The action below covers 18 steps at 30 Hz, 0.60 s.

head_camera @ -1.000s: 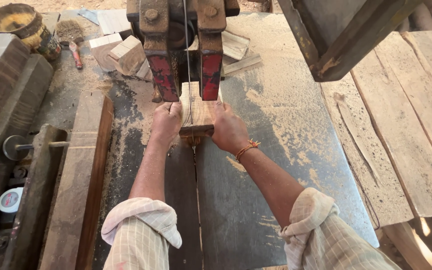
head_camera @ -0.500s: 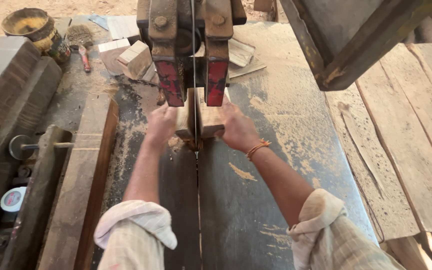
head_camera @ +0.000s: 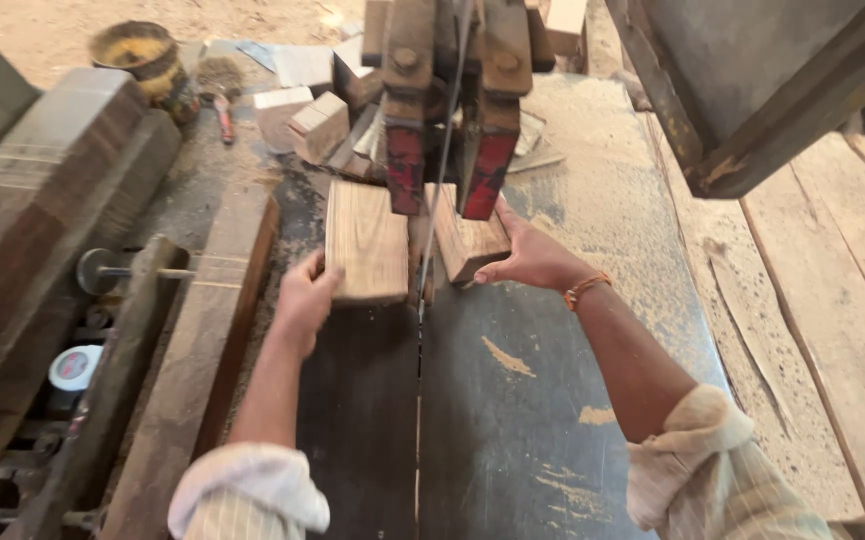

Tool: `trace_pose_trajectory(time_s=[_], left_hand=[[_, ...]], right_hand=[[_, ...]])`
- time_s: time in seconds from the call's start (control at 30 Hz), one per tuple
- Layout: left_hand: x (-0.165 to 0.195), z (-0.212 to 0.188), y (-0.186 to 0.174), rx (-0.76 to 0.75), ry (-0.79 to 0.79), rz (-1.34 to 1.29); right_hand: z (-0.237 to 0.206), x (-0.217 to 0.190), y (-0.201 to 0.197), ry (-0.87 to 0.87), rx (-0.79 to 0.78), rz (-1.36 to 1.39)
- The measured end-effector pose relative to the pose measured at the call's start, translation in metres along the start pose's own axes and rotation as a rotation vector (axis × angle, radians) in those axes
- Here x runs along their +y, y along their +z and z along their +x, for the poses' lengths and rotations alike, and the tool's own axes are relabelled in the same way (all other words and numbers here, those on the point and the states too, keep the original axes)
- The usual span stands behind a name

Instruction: The person uses a bandsaw to cut a rectangular wooden block into smaller pieces. They repeatedly position the wood against the blade, push it through, and set the cut pieces aside on the table.

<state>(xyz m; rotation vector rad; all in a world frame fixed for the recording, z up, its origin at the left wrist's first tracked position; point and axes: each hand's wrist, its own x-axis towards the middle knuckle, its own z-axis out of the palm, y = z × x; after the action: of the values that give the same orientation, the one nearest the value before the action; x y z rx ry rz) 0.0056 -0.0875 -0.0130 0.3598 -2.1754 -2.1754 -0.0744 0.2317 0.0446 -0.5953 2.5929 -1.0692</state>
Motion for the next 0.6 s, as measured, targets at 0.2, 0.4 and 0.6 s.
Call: trace_pose_trajectory(time_s=[0.2,0.4,0.6], left_hand=[[-0.019,-0.074,-0.022,0.236,-0.131,0.009],[-0.030,-0.136,-0.042,0.351,-0.194,-0.078],[-0.039,-0.184,-0.047,0.507,-0.280,-0.215]], right_hand=[[-0.003,-0.009,0.013,0.031,0.180,-0.136],[-0.022,-0.010,0.018,0.133,0.272,-0.103],[-0.109,0.006,0.007,0.212,0.338,-0.094]])
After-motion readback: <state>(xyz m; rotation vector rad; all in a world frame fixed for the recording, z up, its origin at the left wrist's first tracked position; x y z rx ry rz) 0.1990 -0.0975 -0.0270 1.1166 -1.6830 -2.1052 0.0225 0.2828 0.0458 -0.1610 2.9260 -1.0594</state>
